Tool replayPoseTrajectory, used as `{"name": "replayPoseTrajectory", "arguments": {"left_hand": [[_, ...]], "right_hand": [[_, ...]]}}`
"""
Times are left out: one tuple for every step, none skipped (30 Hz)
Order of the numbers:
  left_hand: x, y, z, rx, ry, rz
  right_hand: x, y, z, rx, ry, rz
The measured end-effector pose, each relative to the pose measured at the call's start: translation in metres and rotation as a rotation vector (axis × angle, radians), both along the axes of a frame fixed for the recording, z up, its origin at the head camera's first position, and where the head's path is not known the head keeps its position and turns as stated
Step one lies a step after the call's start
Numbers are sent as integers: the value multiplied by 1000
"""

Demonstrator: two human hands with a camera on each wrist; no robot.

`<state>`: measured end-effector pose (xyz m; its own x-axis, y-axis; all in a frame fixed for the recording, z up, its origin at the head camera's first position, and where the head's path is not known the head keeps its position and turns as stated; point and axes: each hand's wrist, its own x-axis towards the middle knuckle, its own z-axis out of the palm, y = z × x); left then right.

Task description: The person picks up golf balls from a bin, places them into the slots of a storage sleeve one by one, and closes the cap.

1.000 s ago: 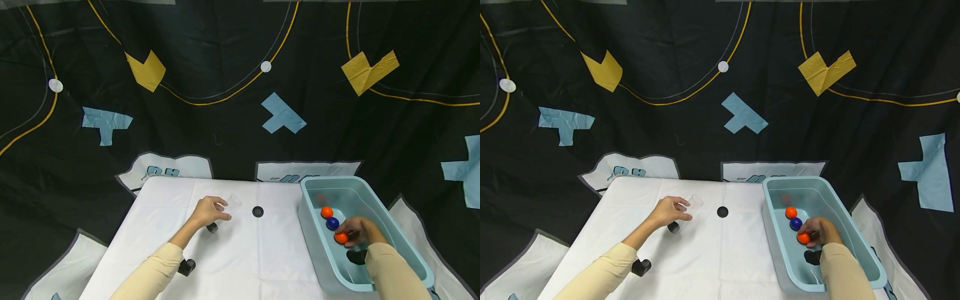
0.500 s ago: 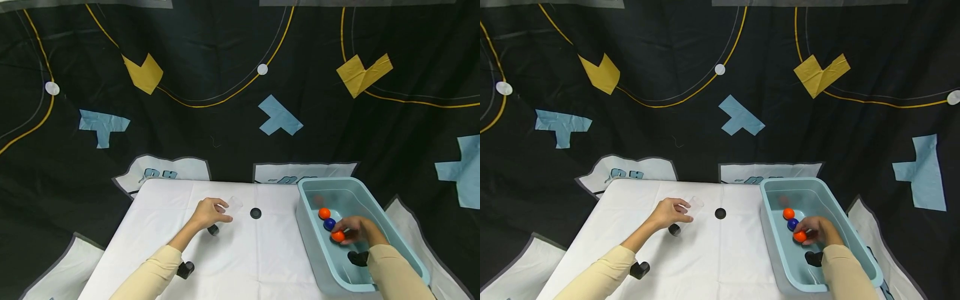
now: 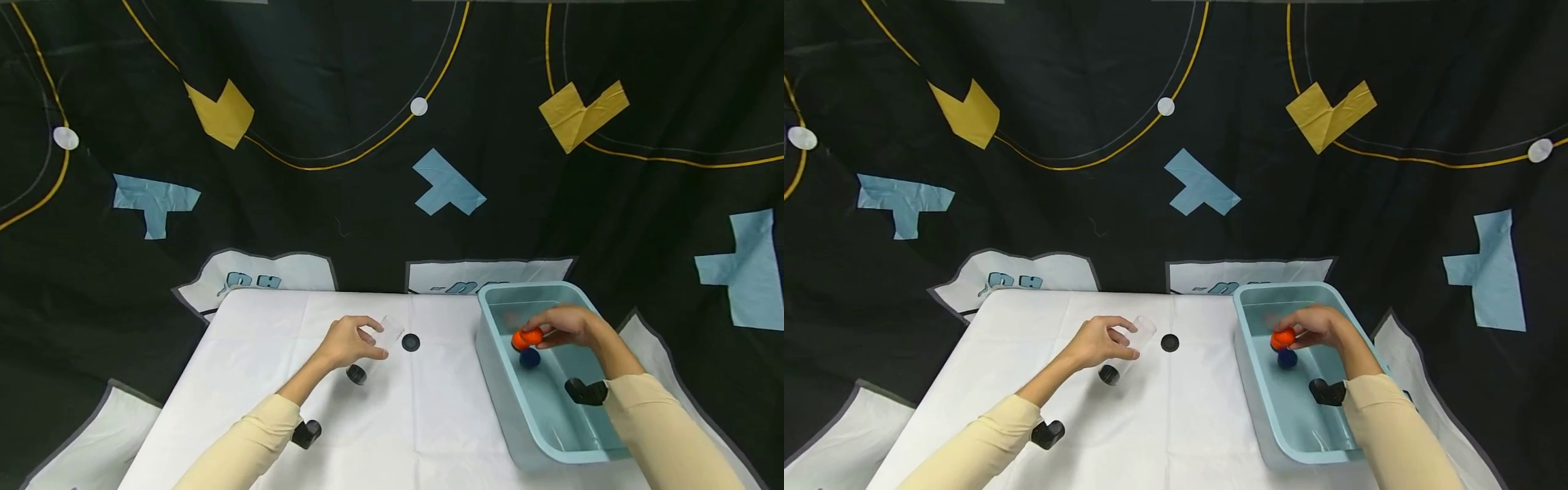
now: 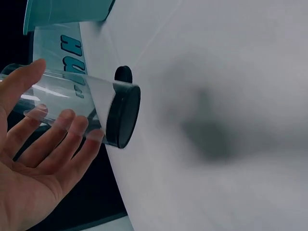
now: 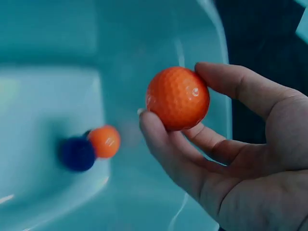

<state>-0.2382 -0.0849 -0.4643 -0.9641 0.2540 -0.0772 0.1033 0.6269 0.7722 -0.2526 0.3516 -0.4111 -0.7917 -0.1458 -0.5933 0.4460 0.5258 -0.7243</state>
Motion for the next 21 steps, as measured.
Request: {"name": "replayPoseTrajectory", "arguments": {"left_hand": [[0, 1, 1, -1, 4, -7], [0, 3, 2, 0, 8, -14], [0, 4, 3, 1, 11, -20], [0, 6, 4, 2, 13, -25], [0, 8, 5, 3, 15, -31], [0, 11, 5, 4, 18, -36], [0, 12, 6, 5, 20, -39], [-1, 14, 6, 7, 23, -42], [-1, 15, 7, 9, 26, -43], [-1, 16, 8, 8, 30, -45], [-1, 18, 9, 9, 31, -47], [-1, 19, 10, 9, 33, -49], [-1, 20, 11, 8, 34, -52], [-1, 21, 12, 6, 34, -54], [-1, 22, 12, 4, 36, -57], [0, 23, 13, 2, 39, -64], [0, 24, 13, 1, 41, -70], [1, 24, 14, -3, 42, -72], [1, 25, 14, -5, 41, -76], [1, 26, 14, -7, 41, -77], [2, 26, 14, -8, 41, -79]], "right_hand": [[-2, -5, 5, -17, 16, 20], [-4, -10, 9, -31, 31, 40], [-5, -15, 13, -43, 46, 58], [-6, -20, 17, -54, 59, 74], [-7, -25, 21, -58, 69, 79], [-8, -31, 24, -56, 76, 78], [-9, -37, 28, -54, 85, 80], [-11, -43, 31, -50, 94, 83], [-12, -49, 34, -49, 98, 83], [-13, -56, 37, -52, 99, 80], [-14, -63, 40, -52, 100, 79], [-14, -69, 41, -58, 105, 87], [-15, -75, 43, -62, 110, 97], [-15, -81, 44, -67, 111, 101], [-16, -88, 44, -73, 111, 104], [-16, -94, 44, -78, 110, 105], [-17, -100, 44, -77, 111, 108], [-17, -107, 43, -77, 111, 108], [-18, -113, 42, -78, 109, 107], [-18, -119, 41, -75, 106, 103], [-19, -124, 40, -70, 105, 99]]}}
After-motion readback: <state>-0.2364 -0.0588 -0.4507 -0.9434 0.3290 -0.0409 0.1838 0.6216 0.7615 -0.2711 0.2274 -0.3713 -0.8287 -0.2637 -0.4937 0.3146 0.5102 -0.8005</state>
